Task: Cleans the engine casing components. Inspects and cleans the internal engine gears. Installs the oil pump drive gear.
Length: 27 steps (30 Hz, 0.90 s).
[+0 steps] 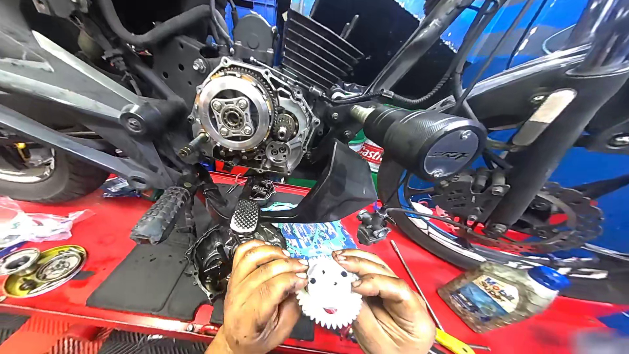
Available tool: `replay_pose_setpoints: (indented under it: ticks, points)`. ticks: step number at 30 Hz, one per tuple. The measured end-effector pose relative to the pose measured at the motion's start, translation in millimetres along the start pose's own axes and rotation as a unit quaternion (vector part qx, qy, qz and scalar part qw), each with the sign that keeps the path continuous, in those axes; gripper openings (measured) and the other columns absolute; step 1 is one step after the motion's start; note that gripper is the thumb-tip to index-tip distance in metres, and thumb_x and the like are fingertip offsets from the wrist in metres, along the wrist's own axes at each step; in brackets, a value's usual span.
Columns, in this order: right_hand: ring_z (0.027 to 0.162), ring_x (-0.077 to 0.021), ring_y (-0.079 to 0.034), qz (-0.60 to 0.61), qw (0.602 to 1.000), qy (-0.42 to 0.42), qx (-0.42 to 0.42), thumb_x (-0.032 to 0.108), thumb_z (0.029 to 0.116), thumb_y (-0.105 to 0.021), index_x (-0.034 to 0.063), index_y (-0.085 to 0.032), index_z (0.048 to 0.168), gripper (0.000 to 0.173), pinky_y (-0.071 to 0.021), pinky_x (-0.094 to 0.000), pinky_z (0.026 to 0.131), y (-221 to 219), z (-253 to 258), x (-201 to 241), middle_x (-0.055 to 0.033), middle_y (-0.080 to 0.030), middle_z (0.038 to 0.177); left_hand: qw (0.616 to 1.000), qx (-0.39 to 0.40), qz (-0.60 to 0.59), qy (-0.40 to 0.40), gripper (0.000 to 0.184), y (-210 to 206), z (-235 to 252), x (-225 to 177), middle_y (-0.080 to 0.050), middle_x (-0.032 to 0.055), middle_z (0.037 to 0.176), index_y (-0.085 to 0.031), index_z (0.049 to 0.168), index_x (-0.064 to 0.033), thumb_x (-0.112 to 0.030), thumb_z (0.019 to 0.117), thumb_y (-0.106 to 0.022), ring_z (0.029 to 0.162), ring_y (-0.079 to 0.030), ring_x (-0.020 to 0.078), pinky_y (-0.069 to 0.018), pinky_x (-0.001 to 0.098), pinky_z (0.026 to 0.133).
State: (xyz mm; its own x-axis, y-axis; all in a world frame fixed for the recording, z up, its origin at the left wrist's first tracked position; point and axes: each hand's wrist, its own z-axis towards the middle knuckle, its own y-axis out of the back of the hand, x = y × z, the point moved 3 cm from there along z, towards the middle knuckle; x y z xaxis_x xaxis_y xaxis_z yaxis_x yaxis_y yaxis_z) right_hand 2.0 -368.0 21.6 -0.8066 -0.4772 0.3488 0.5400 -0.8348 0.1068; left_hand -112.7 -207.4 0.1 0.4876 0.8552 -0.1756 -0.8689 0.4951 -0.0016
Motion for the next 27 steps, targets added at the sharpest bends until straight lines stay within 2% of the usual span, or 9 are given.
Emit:
replay_pose_setpoints:
  ticks: [6,9,13,16,21,27]
  points:
    - [0.109,-0.0256,-0.072,-0.009,0.999,-0.042,0.003,0.01,0.0922,-0.075,0.0136,-0.071,0.108,0.017,-0.0628,-0.0379,0.091,0.8,-1.4,-7.9,-0.0075,-0.075,0.109,0.991,-0.006,-0.095,0.095,0.019,-7.1,-4.9,7.1,-0.076,-0.0026,0.105,-0.074,0.107,-0.018,-0.015,0.0889,-0.078,0.108,-0.068,0.0185,-0.0563,0.0384,0.098]
    - [0.11,-0.0257,-0.071,-0.008,0.999,-0.05,0.005,0.013,0.0919,-0.077,0.013,-0.072,0.108,0.017,-0.0627,-0.0387,0.092,0.6,-2.5,-10.0,-0.0075,-0.075,0.11,0.983,-0.014,-0.128,0.127,0.022,-9.9,-6.8,8.7,-0.076,-0.0004,0.106,-0.076,0.108,-0.0167,-0.013,0.0868,-0.081,0.109,-0.069,0.0203,-0.0588,0.0369,0.096]
    - [0.112,-0.0279,-0.071,0.004,0.999,-0.032,-0.001,0.009,0.0905,-0.078,0.0124,-0.072,0.105,0.016,-0.0627,-0.0409,0.094,0.0,-2.1,-7.8,-0.0083,-0.075,0.111,0.99,-0.014,-0.102,0.099,0.02,-7.3,-4.9,6.8,-0.075,0.0007,0.112,-0.075,0.105,-0.0168,-0.008,0.0877,-0.076,0.115,-0.067,0.024,-0.0574,0.0404,0.099]
    - [0.113,-0.0278,-0.07,0.007,1.0,-0.015,-0.002,0.005,0.0898,-0.076,0.0111,-0.072,0.101,0.014,-0.0618,-0.0409,0.095,0.4,-1.1,-3.9,-0.0083,-0.075,0.111,0.994,-0.012,-0.073,0.075,0.017,-4.7,-3.9,5.8,-0.073,-0.0003,0.117,-0.075,0.104,-0.0193,-0.009,0.0901,-0.074,0.119,-0.065,0.0242,-0.0563,0.0409,0.101]
    - [0.111,-0.0277,-0.071,-0.009,1.0,-0.013,-0.002,0.003,0.0887,-0.076,0.0108,-0.072,0.099,0.014,-0.062,-0.0407,0.093,2.1,0.2,-2.0,-0.0085,-0.076,0.109,0.994,-0.013,-0.075,0.073,0.019,-6.4,-5.7,7.1,-0.074,-0.0019,0.115,-0.075,0.106,-0.0203,-0.01,0.0905,-0.073,0.117,-0.066,0.0233,-0.0559,0.0417,0.101]
    - [0.111,-0.026,-0.071,-0.012,1.0,-0.025,-0.003,0.005,0.0895,-0.077,0.0102,-0.073,0.103,0.015,-0.0627,-0.0392,0.093,3.0,0.3,-3.3,-0.0073,-0.076,0.109,0.987,-0.009,-0.121,0.103,0.022,-9.5,-8.3,10.0,-0.076,0.0014,0.109,-0.076,0.109,-0.0177,-0.011,0.0882,-0.077,0.113,-0.069,0.0252,-0.0582,0.0427,0.099]
